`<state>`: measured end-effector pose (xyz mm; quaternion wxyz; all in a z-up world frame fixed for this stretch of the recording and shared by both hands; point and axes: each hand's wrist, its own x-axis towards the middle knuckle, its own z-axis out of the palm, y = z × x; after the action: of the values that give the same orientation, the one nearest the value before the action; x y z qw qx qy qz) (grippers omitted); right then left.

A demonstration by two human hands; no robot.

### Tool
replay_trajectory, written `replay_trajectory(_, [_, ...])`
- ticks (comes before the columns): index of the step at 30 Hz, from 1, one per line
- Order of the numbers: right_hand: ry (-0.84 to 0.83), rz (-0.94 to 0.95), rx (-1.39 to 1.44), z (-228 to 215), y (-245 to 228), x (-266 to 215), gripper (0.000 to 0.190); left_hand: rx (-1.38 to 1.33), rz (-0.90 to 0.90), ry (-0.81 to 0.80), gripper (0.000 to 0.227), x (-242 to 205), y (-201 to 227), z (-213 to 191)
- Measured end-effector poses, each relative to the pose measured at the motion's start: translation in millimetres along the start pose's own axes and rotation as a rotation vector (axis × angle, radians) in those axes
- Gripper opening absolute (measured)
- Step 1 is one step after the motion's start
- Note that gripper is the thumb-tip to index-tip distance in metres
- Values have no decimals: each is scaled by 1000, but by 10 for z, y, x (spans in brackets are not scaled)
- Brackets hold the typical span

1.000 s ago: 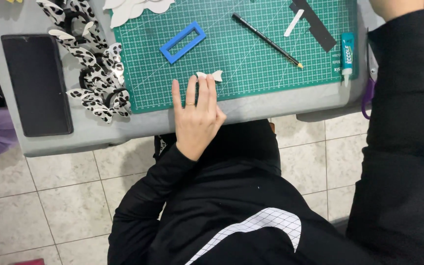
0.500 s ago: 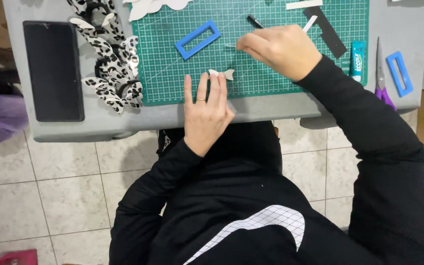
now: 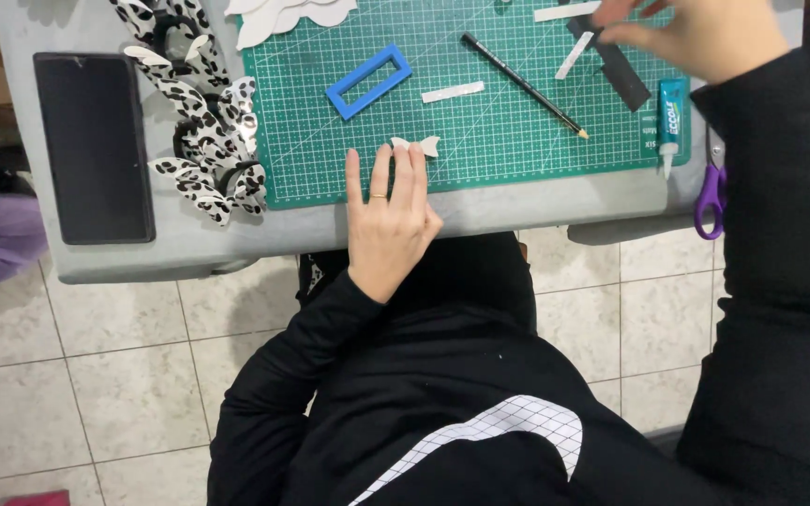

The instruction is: Assembling small decorative bows from leather or synthetic materials using glue and tools on a cutting mat.

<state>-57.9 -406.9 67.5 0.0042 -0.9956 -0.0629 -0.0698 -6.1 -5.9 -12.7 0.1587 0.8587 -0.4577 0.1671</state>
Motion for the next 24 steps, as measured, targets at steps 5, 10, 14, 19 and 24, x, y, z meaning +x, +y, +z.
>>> replay_trajectory(5, [-49,-191,96,77,-99,151,18,15,-1,-12,64,8,0,-5])
replay_trajectory(10, [-188,-189,27,83,-100,224,18,3,-8,-5,64,5,5,7])
replay_trajectory(14, [-194,-198,-25,42,-124,209,18,-4,-11,-10,64,2,8,-4])
replay_trajectory(19, [-137,-204,217,-3,-140,243,13,5,-10,-11,65,8,3,-7])
replay_trajectory(24, [-126,-119,480,-32,-731,604,22,14,-7,-16,65,22,1,-34])
